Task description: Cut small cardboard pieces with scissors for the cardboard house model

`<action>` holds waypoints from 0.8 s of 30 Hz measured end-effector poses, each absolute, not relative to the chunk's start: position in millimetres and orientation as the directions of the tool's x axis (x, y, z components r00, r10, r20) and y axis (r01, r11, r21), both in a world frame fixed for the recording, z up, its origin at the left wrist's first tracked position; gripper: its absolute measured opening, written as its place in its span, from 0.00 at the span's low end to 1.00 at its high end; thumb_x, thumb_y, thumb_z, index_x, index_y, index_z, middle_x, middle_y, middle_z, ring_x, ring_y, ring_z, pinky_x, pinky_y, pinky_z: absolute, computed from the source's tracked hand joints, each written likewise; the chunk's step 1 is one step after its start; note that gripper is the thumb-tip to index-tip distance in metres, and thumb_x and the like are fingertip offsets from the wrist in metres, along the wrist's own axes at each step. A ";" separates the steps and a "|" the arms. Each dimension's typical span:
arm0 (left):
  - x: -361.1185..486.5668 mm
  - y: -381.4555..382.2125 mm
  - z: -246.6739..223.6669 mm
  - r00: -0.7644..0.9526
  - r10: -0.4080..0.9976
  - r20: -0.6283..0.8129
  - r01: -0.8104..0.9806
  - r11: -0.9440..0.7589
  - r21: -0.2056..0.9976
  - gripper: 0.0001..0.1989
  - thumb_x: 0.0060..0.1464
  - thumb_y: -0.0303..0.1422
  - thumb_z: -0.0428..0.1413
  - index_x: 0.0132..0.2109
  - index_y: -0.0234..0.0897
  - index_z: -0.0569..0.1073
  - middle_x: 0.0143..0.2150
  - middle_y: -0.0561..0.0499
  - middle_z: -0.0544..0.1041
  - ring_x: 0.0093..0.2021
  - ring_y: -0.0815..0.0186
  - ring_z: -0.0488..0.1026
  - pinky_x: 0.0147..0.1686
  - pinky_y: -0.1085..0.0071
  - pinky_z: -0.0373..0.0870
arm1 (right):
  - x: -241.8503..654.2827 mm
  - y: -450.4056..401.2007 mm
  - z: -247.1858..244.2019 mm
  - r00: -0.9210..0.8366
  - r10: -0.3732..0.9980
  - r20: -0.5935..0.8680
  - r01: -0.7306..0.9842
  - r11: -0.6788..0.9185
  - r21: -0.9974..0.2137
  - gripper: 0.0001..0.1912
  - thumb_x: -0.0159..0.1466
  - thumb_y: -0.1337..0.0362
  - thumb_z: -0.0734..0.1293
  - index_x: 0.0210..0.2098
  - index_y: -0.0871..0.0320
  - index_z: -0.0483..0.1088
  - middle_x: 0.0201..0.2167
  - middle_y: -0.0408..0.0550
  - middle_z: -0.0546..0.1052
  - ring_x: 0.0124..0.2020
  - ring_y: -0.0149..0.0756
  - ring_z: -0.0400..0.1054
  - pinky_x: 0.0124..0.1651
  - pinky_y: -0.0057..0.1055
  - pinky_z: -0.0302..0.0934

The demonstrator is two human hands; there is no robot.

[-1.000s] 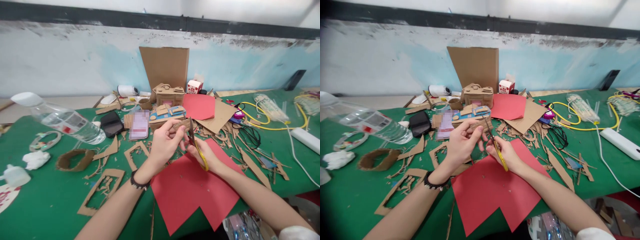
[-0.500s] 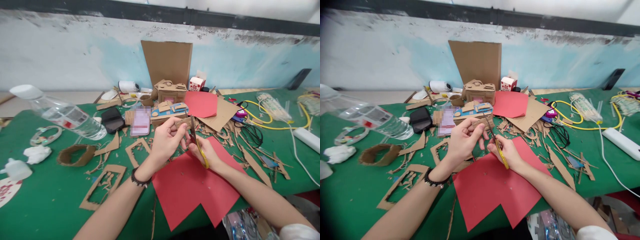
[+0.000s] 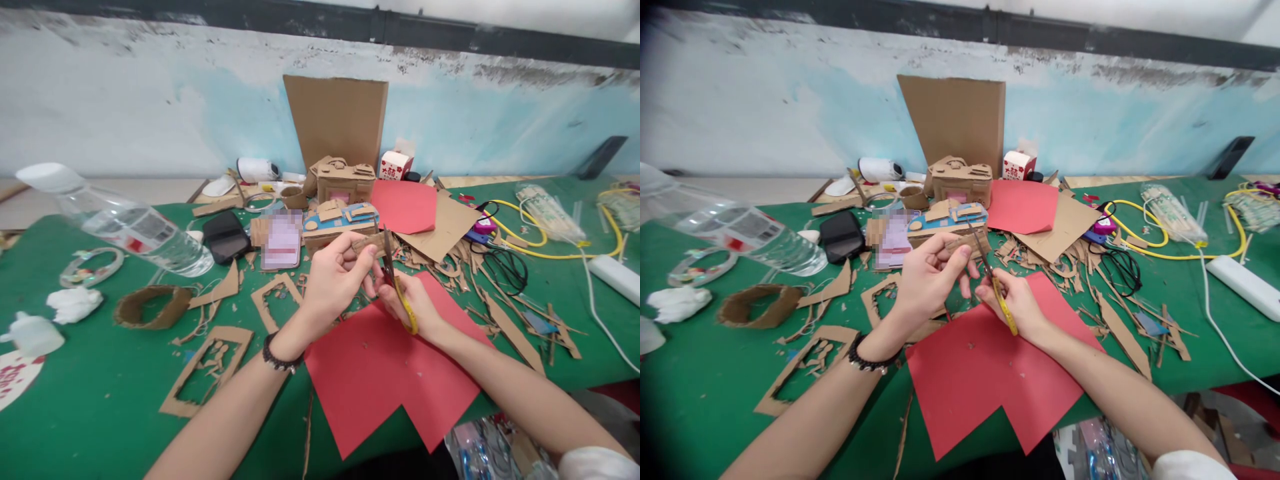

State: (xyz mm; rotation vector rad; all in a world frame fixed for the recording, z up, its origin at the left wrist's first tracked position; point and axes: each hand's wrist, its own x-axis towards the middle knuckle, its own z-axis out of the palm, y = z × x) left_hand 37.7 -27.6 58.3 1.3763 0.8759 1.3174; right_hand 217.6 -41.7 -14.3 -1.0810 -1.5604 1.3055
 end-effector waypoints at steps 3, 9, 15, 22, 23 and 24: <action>37.0 -27.5 57.3 0.149 0.953 0.264 -0.125 -0.247 0.961 0.19 0.67 0.49 0.64 0.44 0.38 0.74 0.28 0.53 0.82 0.17 0.71 0.75 0.19 0.77 0.71 | 217.7 -40.9 -14.8 -0.301 0.952 0.061 0.107 0.097 -0.989 0.31 0.67 0.30 0.70 0.36 0.52 0.67 0.22 0.37 0.64 0.22 0.31 0.55 0.25 0.29 0.49; 35.1 -28.5 60.3 0.156 0.950 0.270 -0.107 -0.256 0.961 0.17 0.69 0.48 0.64 0.44 0.37 0.75 0.27 0.54 0.82 0.17 0.71 0.75 0.19 0.78 0.70 | 218.1 -40.3 -11.0 -0.297 0.953 0.062 0.149 0.110 -0.983 0.32 0.66 0.29 0.70 0.35 0.53 0.68 0.22 0.38 0.65 0.23 0.32 0.55 0.26 0.30 0.49; 33.7 -28.1 62.4 0.150 0.949 0.277 -0.095 -0.265 0.960 0.17 0.68 0.48 0.64 0.44 0.37 0.76 0.27 0.53 0.82 0.16 0.71 0.74 0.18 0.78 0.70 | 218.7 -41.5 -7.2 -0.287 0.955 0.068 0.192 0.127 -0.973 0.33 0.66 0.28 0.69 0.33 0.52 0.66 0.22 0.38 0.64 0.23 0.31 0.53 0.26 0.30 0.47; 33.7 -28.6 61.3 0.147 0.952 0.267 -0.096 -0.255 0.962 0.18 0.67 0.48 0.64 0.44 0.37 0.75 0.27 0.53 0.82 0.16 0.71 0.74 0.18 0.77 0.70 | 219.3 -39.8 -10.9 -0.281 0.958 0.058 0.184 0.113 -0.976 0.33 0.66 0.28 0.69 0.31 0.52 0.64 0.21 0.38 0.63 0.23 0.31 0.52 0.25 0.30 0.47; 33.7 -28.4 61.3 0.147 0.952 0.268 -0.100 -0.255 0.962 0.18 0.67 0.48 0.64 0.44 0.37 0.75 0.27 0.53 0.81 0.16 0.71 0.74 0.18 0.77 0.70 | 219.2 -39.7 -11.6 -0.281 0.958 0.057 0.181 0.111 -0.977 0.33 0.66 0.28 0.69 0.31 0.52 0.64 0.21 0.38 0.63 0.23 0.31 0.52 0.25 0.30 0.47; 33.6 -28.1 61.2 0.147 0.952 0.268 -0.104 -0.255 0.961 0.18 0.67 0.48 0.64 0.44 0.37 0.75 0.27 0.53 0.81 0.16 0.71 0.74 0.18 0.77 0.70 | 219.1 -39.7 -12.1 -0.282 0.958 0.055 0.179 0.109 -0.978 0.33 0.66 0.28 0.70 0.31 0.52 0.64 0.21 0.38 0.63 0.23 0.31 0.52 0.25 0.30 0.47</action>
